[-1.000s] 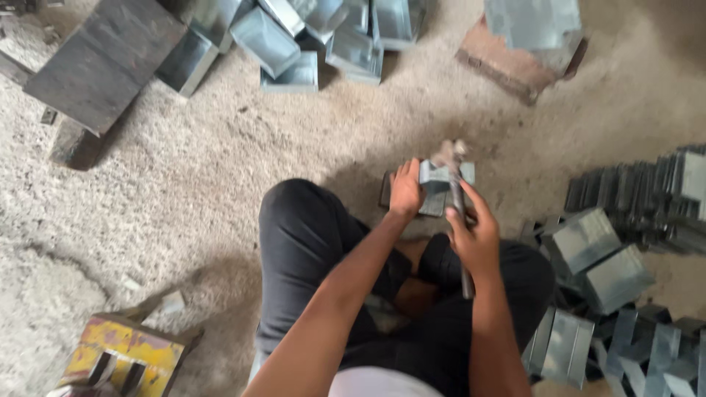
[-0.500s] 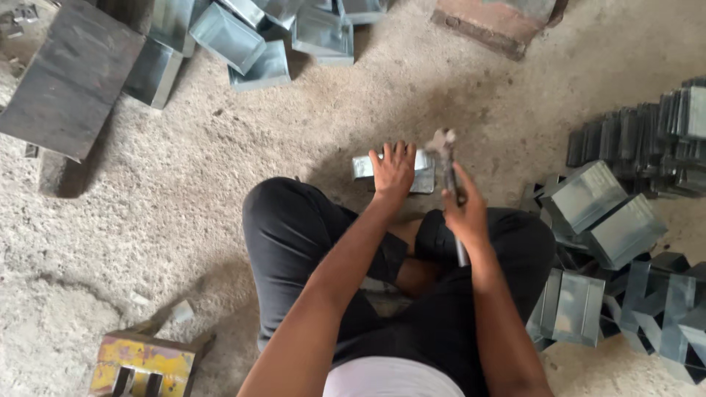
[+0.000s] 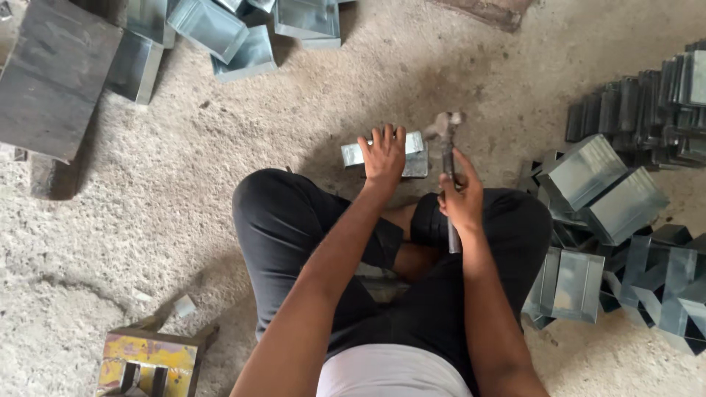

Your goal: The person sits on the floor and uses a hammer to strike small rectangular metal pieces placed on a metal block. They repeatedly pick up pieces, position them, hammer them, and then toss them aside to a pile.

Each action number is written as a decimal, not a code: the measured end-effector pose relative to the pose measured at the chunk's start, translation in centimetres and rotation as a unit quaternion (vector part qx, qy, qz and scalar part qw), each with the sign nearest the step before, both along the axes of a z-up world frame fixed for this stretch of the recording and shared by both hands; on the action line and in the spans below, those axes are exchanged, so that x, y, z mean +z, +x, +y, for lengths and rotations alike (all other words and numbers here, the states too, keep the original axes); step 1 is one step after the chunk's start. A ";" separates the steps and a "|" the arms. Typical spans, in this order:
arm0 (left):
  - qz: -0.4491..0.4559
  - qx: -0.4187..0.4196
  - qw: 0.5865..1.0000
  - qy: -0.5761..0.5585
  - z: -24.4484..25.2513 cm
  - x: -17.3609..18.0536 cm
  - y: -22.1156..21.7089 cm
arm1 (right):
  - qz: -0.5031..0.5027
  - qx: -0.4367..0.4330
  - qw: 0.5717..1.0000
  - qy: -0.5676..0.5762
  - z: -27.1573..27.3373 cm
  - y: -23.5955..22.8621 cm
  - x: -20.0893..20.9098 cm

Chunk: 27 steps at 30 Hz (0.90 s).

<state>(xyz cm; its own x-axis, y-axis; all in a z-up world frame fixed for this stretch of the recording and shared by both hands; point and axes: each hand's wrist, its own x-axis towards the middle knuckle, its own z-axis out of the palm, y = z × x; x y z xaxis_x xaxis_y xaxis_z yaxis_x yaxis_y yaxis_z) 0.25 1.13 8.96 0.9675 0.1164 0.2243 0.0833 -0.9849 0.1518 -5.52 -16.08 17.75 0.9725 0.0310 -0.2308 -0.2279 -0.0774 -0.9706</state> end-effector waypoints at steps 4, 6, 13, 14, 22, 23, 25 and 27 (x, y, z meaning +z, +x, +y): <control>-0.011 0.009 1.000 0.021 0.7 -0.2 1.7 | -0.001 -0.002 1.000 -0.007 -1.8 -0.2 -1.9; -0.026 0.018 0.999 0.030 1.3 -0.2 2.7 | 0.022 0.001 1.000 -0.008 -2.1 -0.4 -3.2; -0.018 -0.039 0.994 -0.102 1.7 -1.4 -1.8 | 0.080 0.004 0.997 -0.008 -1.1 -0.4 -6.2; 0.039 -0.063 0.991 -0.114 1.9 -1.6 -2.4 | 0.074 0.008 0.997 -0.021 -0.7 -0.3 -5.9; -0.036 -0.090 0.993 -0.066 2.2 -2.1 -2.7 | -0.100 -0.004 0.995 -0.008 0.6 -3.5 1.3; -0.060 -0.090 0.992 -0.066 2.4 -1.6 -1.4 | -0.142 0.001 0.990 0.014 0.6 -3.8 2.1; 0.024 -0.062 0.991 -0.117 2.6 -0.7 0.8 | -0.202 0.003 0.979 0.039 0.4 -4.0 2.8; 0.066 -0.044 0.988 -0.130 2.1 -0.5 1.3 | -0.233 -0.004 0.972 0.043 -0.2 -5.6 2.6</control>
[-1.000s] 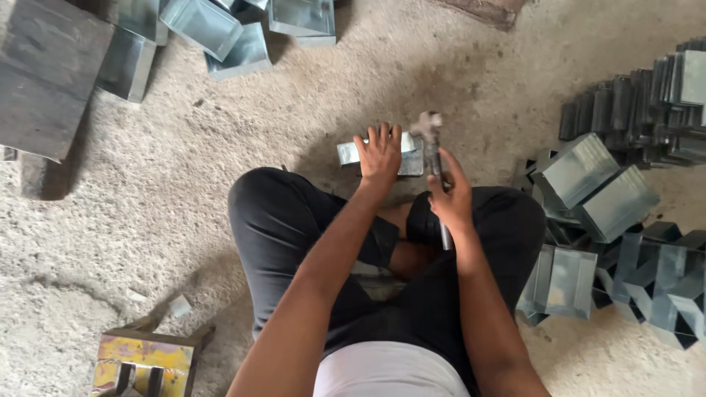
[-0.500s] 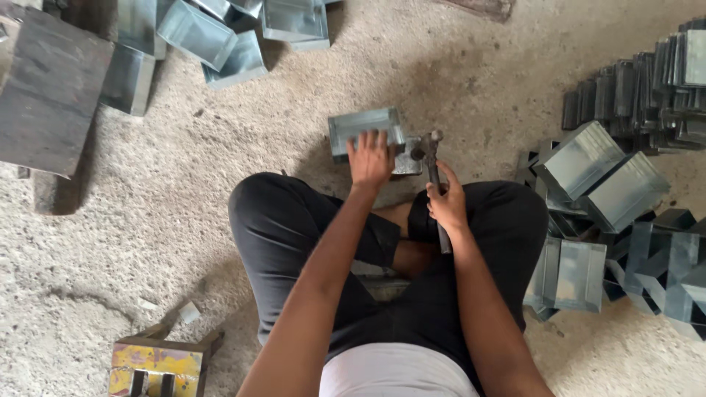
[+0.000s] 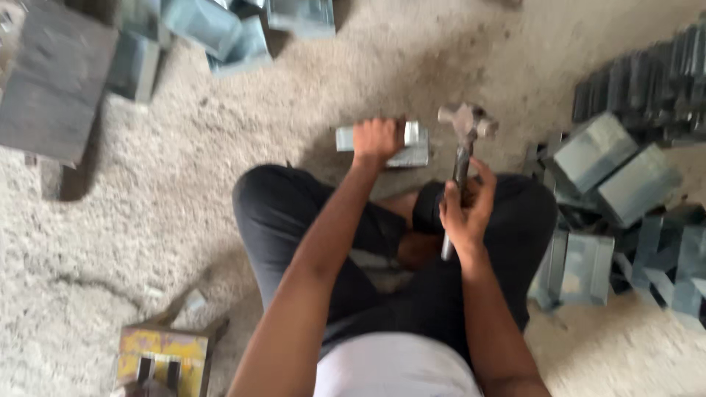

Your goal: The person sits on the floor and uses a hammer to strike small rectangular metal pieces placed on a metal block. They repeatedly pick up pieces, position them, hammer them, and then toss them aside to a pile.

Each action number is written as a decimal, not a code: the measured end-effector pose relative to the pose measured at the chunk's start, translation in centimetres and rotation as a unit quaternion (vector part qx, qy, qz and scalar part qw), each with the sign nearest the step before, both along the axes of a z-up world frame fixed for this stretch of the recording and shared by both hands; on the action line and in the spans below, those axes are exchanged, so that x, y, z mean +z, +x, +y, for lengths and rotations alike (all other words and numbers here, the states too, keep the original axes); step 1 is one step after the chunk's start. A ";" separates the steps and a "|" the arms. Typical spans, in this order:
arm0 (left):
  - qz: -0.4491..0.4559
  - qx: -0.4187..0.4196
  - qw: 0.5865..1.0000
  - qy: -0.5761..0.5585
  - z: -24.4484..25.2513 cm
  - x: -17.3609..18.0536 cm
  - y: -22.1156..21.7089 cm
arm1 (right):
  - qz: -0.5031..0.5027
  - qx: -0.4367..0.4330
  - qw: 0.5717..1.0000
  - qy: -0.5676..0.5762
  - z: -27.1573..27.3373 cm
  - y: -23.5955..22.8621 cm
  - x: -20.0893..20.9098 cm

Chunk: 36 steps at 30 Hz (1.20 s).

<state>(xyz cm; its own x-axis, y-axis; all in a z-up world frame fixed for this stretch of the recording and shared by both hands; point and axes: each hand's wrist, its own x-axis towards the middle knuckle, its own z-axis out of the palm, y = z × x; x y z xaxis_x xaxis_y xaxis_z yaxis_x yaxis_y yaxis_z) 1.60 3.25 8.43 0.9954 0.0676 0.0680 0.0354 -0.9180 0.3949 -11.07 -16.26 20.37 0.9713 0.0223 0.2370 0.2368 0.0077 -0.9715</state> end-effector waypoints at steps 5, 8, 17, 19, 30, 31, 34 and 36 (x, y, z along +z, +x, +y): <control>-0.008 0.013 0.999 0.044 0.6 2.1 2.3 | 0.138 -0.003 0.985 -0.101 1.4 0.2 -2.4; -0.027 0.014 0.998 0.063 -0.1 3.2 1.7 | 0.198 -0.027 0.969 -0.145 0.8 -0.3 -3.3; -0.124 0.100 0.888 -0.432 0.5 -3.0 -0.1 | 0.141 -0.001 0.990 -0.013 1.2 -2.7 1.7; -0.255 0.130 0.878 -0.384 0.2 -7.6 -0.6 | 0.083 0.024 0.996 0.011 2.5 -2.7 2.1; -0.266 0.084 0.911 -0.304 0.6 -8.4 -1.0 | 0.226 0.041 0.971 -0.068 2.5 -2.8 0.5; -0.258 0.066 0.915 -0.303 1.1 -7.3 -2.1 | 0.254 0.029 0.965 -0.061 1.6 -3.4 0.2; -0.203 0.028 0.969 -0.136 1.3 -3.2 -1.4 | 0.304 -0.003 0.951 -0.045 0.3 -1.3 -2.9; -0.115 0.010 0.991 -0.062 0.1 -1.6 -2.7 | 0.340 -0.023 0.938 -0.071 -0.9 1.1 -6.2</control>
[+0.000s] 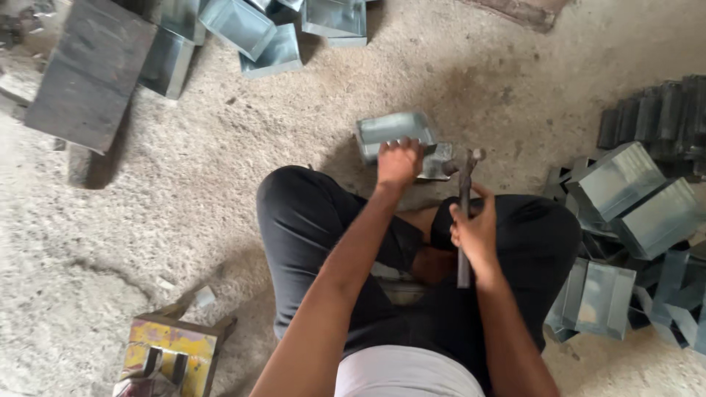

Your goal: The person sits on the floor and uses a hammer to strike small rectangular metal pieces placed on a metal block. They repeatedly pick up pieces, position them, hammer them, and then toss them aside to a pile.

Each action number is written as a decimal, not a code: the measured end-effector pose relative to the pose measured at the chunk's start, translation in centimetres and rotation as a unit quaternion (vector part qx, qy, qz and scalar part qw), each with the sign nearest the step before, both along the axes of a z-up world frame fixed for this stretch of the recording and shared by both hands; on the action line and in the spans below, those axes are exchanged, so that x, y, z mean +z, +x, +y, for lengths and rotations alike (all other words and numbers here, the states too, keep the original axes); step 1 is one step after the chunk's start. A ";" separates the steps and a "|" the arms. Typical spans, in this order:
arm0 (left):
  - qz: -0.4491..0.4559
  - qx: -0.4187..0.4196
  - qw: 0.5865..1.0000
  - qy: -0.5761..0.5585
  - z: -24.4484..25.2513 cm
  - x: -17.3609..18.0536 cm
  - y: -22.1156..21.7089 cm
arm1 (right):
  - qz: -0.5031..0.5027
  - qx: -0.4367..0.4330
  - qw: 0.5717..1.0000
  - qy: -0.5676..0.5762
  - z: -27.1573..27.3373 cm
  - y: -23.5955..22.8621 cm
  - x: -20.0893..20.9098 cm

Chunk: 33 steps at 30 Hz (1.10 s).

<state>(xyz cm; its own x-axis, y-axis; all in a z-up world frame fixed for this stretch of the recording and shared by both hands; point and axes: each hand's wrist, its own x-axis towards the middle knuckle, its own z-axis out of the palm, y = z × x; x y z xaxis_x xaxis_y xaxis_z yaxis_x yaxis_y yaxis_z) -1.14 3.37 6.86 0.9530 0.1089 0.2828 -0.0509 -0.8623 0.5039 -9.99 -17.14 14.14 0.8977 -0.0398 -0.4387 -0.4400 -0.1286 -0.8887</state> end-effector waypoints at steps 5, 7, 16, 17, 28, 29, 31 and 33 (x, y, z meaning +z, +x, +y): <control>-0.024 0.053 0.997 -0.045 -0.6 0.8 -0.2 | 0.087 0.079 0.983 0.144 -2.6 6.6 -8.4; -0.080 0.164 0.982 0.058 1.3 -0.6 -0.2 | 0.099 0.098 0.984 0.107 -3.0 5.8 -10.8; 0.334 0.169 0.925 -0.061 10.3 -6.2 1.4 | -0.019 0.116 0.992 -0.039 -0.2 5.2 -12.1; 0.336 0.182 0.923 -0.054 10.6 -6.2 1.1 | -0.019 0.115 0.993 -0.034 0.2 5.2 -11.9; 0.375 0.235 0.797 -0.412 9.7 0.1 0.1 | 0.003 0.168 0.980 -0.104 1.5 5.0 -8.6; 0.357 0.241 0.791 -0.434 9.7 0.4 0.4 | 0.005 0.161 0.983 -0.086 1.5 5.4 -8.6; 0.311 0.266 0.798 -0.441 9.4 0.4 -0.2 | -0.005 0.163 0.983 -0.081 1.6 5.1 -8.8; 0.250 0.285 0.832 -0.406 8.7 -0.2 -1.2 | -0.032 0.181 0.977 -0.110 1.2 4.5 -8.9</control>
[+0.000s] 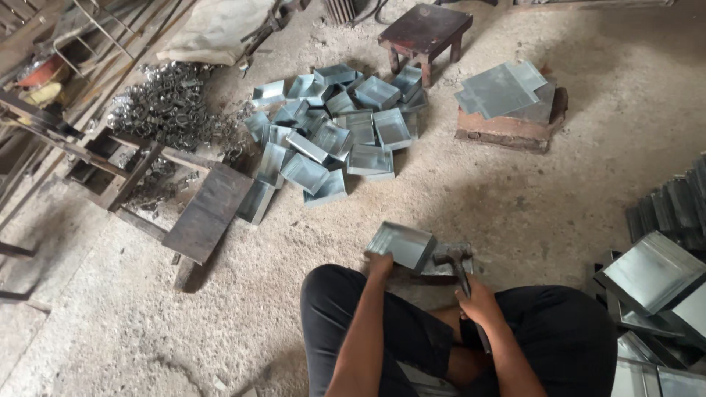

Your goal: The person sits on the floor and uses a hammer to strike small rectangular metal pieces placed on a metal block. They repeatedly pick up pieces, position them, hammer them, and then toss them aside to a pile.

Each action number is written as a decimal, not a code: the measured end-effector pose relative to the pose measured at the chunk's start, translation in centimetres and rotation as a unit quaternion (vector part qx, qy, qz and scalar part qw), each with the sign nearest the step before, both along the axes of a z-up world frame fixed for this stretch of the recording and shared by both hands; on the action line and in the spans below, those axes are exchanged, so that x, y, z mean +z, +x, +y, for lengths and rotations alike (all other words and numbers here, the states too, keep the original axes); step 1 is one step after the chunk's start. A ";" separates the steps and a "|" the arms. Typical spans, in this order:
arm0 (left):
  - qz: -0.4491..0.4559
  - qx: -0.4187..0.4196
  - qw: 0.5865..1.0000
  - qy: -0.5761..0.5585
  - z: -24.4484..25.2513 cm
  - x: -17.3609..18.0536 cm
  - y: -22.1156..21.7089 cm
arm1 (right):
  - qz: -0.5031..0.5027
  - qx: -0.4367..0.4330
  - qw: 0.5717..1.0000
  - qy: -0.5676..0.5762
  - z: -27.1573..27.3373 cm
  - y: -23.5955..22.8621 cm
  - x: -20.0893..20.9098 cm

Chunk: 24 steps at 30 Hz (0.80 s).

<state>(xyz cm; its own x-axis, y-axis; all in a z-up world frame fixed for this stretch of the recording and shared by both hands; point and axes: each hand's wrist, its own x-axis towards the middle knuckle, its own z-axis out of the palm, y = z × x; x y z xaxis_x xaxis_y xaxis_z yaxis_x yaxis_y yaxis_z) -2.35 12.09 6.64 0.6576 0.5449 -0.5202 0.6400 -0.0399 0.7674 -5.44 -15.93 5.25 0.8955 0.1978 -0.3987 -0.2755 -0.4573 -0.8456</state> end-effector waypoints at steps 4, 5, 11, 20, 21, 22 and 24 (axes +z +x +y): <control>-0.063 0.109 0.992 0.022 0.6 0.5 0.6 | -0.176 0.040 0.982 -0.056 0.7 0.9 0.6; -0.083 0.093 0.992 0.032 0.5 0.8 0.2 | -0.109 0.033 0.992 -0.056 0.3 0.2 0.8; -0.345 0.213 0.854 -0.325 6.5 8.5 3.6 | -0.014 0.028 0.999 -0.011 0.9 0.6 2.3; -0.363 -0.153 0.908 -0.142 6.6 8.5 2.7 | -0.253 0.006 0.958 -0.133 -0.7 -0.4 3.5; -0.302 -0.217 0.925 -0.081 5.3 6.8 1.4 | -0.210 -0.035 0.974 -0.077 -1.8 -0.6 4.6; -0.246 -0.293 0.924 -0.008 3.9 5.1 0.0 | -0.169 -0.079 0.982 -0.019 -3.3 -1.0 5.9; -0.191 -0.452 0.857 0.160 2.3 3.1 -1.1 | -0.254 -0.163 0.953 -0.008 -7.0 -0.8 8.9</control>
